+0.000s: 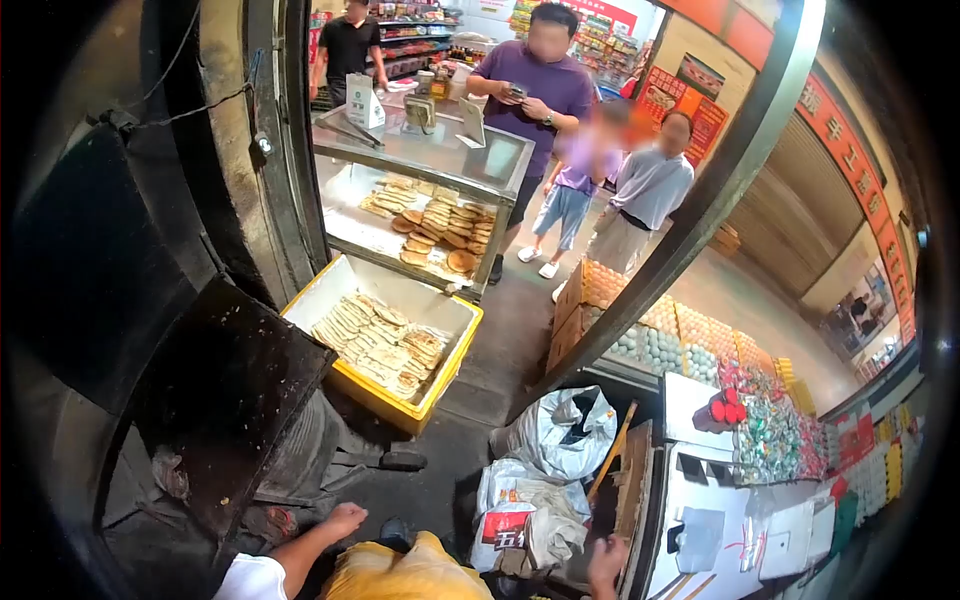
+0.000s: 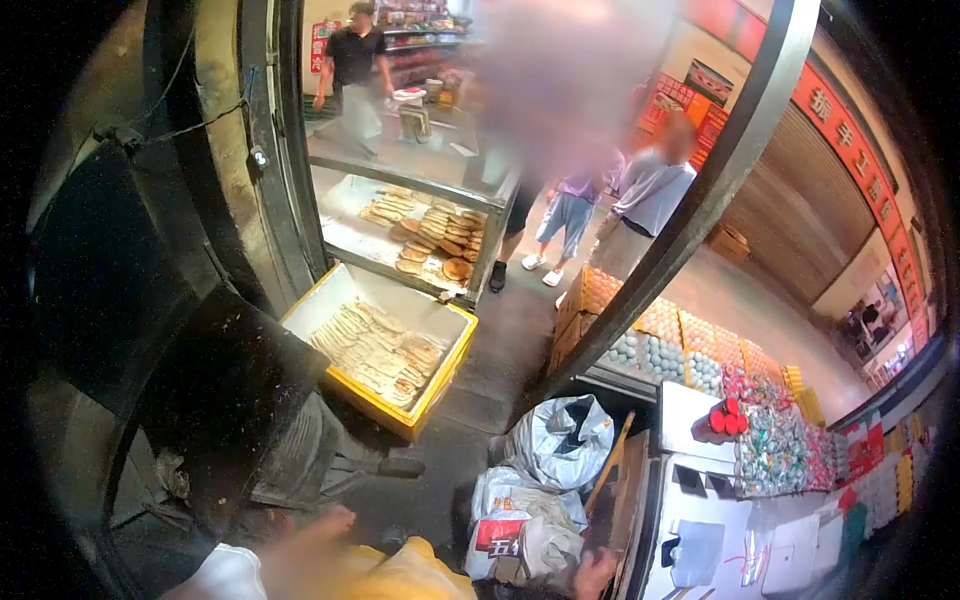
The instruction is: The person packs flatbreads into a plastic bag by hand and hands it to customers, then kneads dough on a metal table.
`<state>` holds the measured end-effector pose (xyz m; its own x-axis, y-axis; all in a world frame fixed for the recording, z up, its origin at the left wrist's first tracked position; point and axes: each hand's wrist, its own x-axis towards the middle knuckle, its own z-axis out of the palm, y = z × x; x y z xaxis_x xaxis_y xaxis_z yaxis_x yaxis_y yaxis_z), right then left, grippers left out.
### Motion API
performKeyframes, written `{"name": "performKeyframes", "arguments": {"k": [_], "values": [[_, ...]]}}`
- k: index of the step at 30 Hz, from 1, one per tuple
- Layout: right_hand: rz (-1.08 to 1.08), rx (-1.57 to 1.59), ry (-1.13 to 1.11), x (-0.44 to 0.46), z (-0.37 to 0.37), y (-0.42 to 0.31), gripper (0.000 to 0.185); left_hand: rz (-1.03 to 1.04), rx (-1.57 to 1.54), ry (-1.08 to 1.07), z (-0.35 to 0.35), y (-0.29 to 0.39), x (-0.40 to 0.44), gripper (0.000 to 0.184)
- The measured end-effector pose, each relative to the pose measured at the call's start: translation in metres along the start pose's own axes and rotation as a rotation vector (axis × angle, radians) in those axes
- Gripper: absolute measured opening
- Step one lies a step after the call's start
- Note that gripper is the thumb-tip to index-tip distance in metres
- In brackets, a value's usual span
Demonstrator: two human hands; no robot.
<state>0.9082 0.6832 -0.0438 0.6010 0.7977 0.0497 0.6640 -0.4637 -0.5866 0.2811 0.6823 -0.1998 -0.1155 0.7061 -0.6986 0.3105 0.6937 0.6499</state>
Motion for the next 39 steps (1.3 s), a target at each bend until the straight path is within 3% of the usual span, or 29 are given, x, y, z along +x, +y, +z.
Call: {"name": "performKeyframes", "arguments": {"k": [1, 3, 6, 9, 13, 16, 18, 20, 22, 24, 25, 26, 29, 31, 32, 35, 36, 37, 38, 39], "values": [[0.040, -0.012, -0.018, 0.017, -0.025, -0.029, 0.041, 0.004, 0.070, 0.021, -0.005, -0.014, -0.004, 0.037], [-0.120, -0.086, 0.151, 0.057, -0.038, -0.008, 0.044, -0.184, 0.168, -0.012, -0.006, -0.032, -0.024, 0.039], [-0.164, -0.185, 0.275, 0.110, -0.055, 0.028, 0.051, -0.237, 0.372, 0.036, 0.005, -0.067, -0.038, 0.042], [0.001, -0.334, 0.325, 0.134, -0.078, 0.031, 0.062, -0.148, 0.440, 0.116, 0.012, -0.041, -0.076, 0.044], [0.129, -0.405, 0.339, 0.137, -0.087, 0.041, 0.068, -0.212, 0.469, 0.052, 0.034, -0.005, -0.083, 0.046], [0.209, -0.407, 0.286, 0.136, -0.082, 0.073, 0.071, -0.136, 0.397, 0.104, 0.048, 0.036, -0.099, 0.045], [0.256, -0.413, 0.243, 0.145, -0.075, 0.097, 0.073, 0.031, 0.289, 0.023, 0.048, 0.076, -0.121, 0.044], [0.015, -0.443, 0.123, 0.130, -0.072, 0.127, 0.068, -0.017, 0.209, 0.042, 0.064, 0.023, -0.075, 0.042], [0.026, -0.380, 0.116, 0.121, -0.081, 0.096, 0.071, -0.070, 0.196, 0.003, 0.058, 0.005, -0.061, 0.041], [-0.104, -0.402, 0.217, 0.125, -0.060, 0.155, 0.068, 0.131, 0.346, 0.022, 0.046, 0.021, -0.067, 0.040], [-0.008, -0.300, 0.107, 0.122, -0.076, 0.125, 0.068, 0.008, 0.286, 0.018, 0.045, 0.037, -0.075, 0.037], [-0.064, -0.379, 0.155, 0.120, -0.079, 0.128, 0.068, 0.028, 0.300, 0.009, 0.045, 0.042, -0.081, 0.037], [0.056, -0.356, 0.146, 0.107, -0.093, 0.099, 0.072, 0.044, 0.357, -0.004, 0.046, 0.041, -0.087, 0.036], [0.106, -0.382, 0.196, 0.099, -0.094, 0.096, 0.073, -0.085, 0.322, -0.013, 0.042, 0.036, -0.086, 0.036], [0.101, -0.388, 0.289, 0.096, -0.098, 0.090, 0.066, -0.042, 0.363, -0.019, 0.036, 0.019, -0.077, 0.035], [0.107, -0.222, 0.455, 0.097, -0.092, 0.145, 0.060, -0.119, 0.342, -0.113, 0.032, 0.026, -0.076, 0.035], [0.205, -0.065, 0.460, 0.103, -0.091, 0.172, 0.051, -0.133, 0.297, -0.045, 0.036, 0.032, -0.083, 0.035], [0.595, 0.303, 0.271, 0.108, -0.105, 0.188, 0.040, -0.201, 0.259, -0.013, 0.036, 0.013, -0.073, 0.039], [0.306, 0.353, 0.424, 0.124, -0.071, 0.297, 0.030, -0.127, 0.351, -0.029, 0.036, 0.003, -0.062, 0.041], [0.129, -0.138, 0.492, 0.138, -0.085, 0.316, 0.029, -0.062, 0.441, -0.024, 0.032, 0.001, -0.057, 0.043]]}}
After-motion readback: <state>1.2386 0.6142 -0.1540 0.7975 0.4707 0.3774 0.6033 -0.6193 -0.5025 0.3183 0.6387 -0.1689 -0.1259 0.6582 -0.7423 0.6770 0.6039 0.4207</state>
